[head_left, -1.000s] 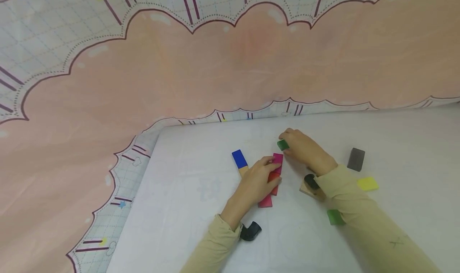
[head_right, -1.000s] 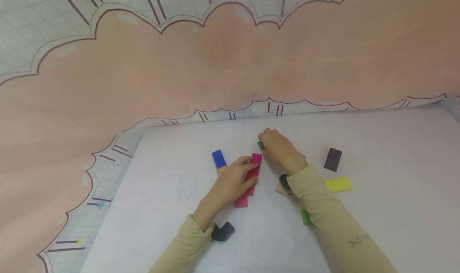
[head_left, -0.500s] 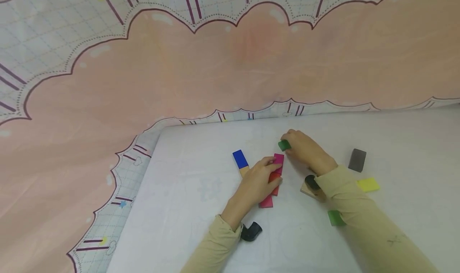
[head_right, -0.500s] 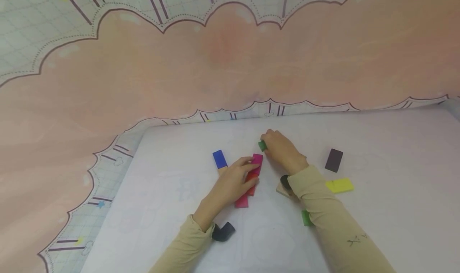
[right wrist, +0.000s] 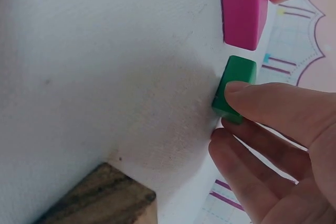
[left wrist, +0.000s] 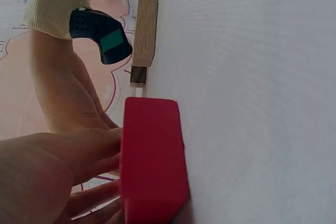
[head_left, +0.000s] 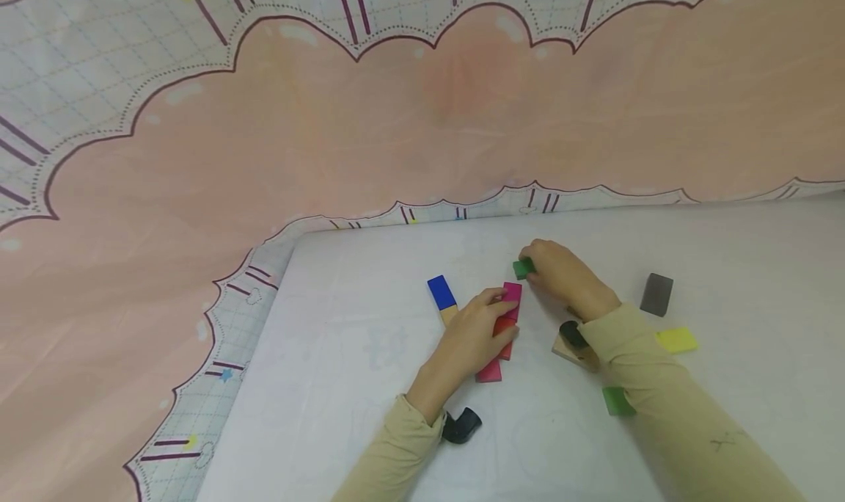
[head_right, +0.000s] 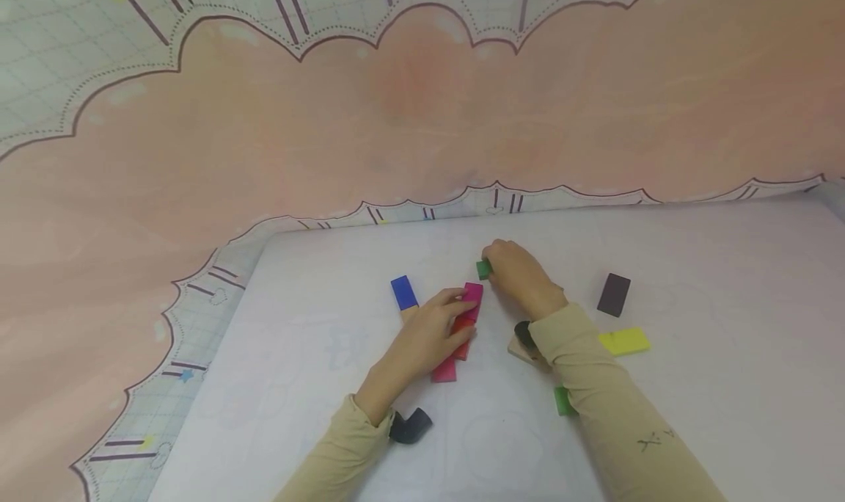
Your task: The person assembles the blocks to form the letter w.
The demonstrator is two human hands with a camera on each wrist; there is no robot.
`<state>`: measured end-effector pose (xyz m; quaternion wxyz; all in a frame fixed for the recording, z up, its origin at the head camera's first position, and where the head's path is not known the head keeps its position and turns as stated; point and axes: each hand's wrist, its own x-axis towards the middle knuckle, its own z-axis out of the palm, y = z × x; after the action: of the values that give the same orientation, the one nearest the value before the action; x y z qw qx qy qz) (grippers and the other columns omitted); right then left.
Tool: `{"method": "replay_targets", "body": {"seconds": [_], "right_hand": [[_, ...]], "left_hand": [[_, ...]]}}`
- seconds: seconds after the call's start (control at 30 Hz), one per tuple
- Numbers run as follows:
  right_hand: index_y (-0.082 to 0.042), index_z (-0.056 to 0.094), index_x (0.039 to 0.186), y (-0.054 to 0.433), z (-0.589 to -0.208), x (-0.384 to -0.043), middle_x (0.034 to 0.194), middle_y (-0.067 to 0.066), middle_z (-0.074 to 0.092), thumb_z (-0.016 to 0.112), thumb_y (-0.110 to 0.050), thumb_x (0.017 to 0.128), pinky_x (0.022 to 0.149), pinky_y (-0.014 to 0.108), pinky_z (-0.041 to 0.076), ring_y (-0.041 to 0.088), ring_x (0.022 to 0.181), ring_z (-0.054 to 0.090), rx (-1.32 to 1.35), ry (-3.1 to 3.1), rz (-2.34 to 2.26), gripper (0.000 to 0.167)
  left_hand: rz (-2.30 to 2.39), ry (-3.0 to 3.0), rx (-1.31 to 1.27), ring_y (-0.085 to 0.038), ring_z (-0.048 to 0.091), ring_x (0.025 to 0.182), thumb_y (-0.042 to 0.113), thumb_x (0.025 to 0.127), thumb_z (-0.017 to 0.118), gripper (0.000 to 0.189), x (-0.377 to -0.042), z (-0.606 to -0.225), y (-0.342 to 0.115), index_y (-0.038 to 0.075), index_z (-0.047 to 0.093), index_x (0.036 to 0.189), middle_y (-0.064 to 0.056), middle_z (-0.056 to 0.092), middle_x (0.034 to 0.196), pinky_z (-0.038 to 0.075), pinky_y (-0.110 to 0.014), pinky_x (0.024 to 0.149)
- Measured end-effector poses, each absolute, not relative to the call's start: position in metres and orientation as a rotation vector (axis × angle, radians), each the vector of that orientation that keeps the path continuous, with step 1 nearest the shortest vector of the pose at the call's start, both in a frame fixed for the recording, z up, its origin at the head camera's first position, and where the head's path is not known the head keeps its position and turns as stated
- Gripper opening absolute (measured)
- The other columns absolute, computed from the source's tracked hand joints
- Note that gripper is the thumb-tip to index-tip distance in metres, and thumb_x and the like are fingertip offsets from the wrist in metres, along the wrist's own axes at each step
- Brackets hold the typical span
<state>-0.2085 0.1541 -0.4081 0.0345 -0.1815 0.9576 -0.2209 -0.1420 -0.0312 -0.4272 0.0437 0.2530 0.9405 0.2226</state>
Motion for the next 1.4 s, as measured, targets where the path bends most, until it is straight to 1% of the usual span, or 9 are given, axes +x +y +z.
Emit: {"method": "replay_targets", "body": {"seconds": [0.53, 0.8, 1.03, 1.17, 1.4], "right_hand": [[0.013, 0.064, 0.116, 0.1536, -0.4039, -0.2055, 0.114, 0.028, 0.066, 0.066, 0.003, 0.091, 0.097, 0.051, 0.051, 0.038, 0.105, 0.063, -0.472, 2.911, -0.646, 0.027], [0.012, 0.066, 0.113, 0.1544, -0.4049, -0.2040, 0.110, 0.025, 0.067, 0.068, 0.002, 0.090, 0.095, 0.050, 0.053, 0.035, 0.099, 0.064, -0.492, 2.916, -0.631, 0.025], [0.011, 0.068, 0.109, 0.1549, -0.4046, -0.2036, 0.105, 0.023, 0.069, 0.068, 0.002, 0.089, 0.091, 0.047, 0.054, 0.031, 0.093, 0.064, -0.514, 2.916, -0.627, 0.022], [0.011, 0.068, 0.108, 0.1549, -0.4038, -0.2032, 0.104, 0.023, 0.069, 0.069, 0.002, 0.088, 0.090, 0.048, 0.054, 0.031, 0.092, 0.064, -0.517, 2.910, -0.622, 0.022], [0.012, 0.067, 0.112, 0.1556, -0.4043, -0.2010, 0.110, 0.024, 0.068, 0.070, 0.001, 0.088, 0.094, 0.049, 0.054, 0.035, 0.100, 0.065, -0.498, 2.907, -0.624, 0.026]], "left_hand": [[0.683, 2.865, 0.775, -0.018, 0.051, 0.134, 0.029, 0.094, 0.069, 0.045, -0.1417, -0.4272, -0.0317, 0.014, 0.062, 0.136, -0.004, 0.052, 0.146, 0.047, -0.029, 0.105], [0.690, 2.863, 0.768, -0.018, 0.051, 0.134, 0.029, 0.094, 0.069, 0.045, -0.1412, -0.4267, -0.0321, 0.014, 0.062, 0.136, -0.003, 0.051, 0.147, 0.047, -0.029, 0.105], [0.693, 2.864, 0.761, -0.018, 0.052, 0.133, 0.030, 0.094, 0.070, 0.046, -0.1414, -0.4264, -0.0325, 0.014, 0.062, 0.136, -0.003, 0.051, 0.147, 0.049, -0.029, 0.102], [0.693, 2.862, 0.759, -0.018, 0.052, 0.133, 0.030, 0.094, 0.069, 0.046, -0.1415, -0.4273, -0.0327, 0.015, 0.061, 0.137, -0.003, 0.051, 0.147, 0.050, -0.029, 0.102], [0.693, 2.860, 0.760, -0.018, 0.052, 0.133, 0.030, 0.094, 0.070, 0.046, -0.1417, -0.4266, -0.0322, 0.014, 0.062, 0.137, -0.003, 0.052, 0.147, 0.050, -0.028, 0.101]]}}
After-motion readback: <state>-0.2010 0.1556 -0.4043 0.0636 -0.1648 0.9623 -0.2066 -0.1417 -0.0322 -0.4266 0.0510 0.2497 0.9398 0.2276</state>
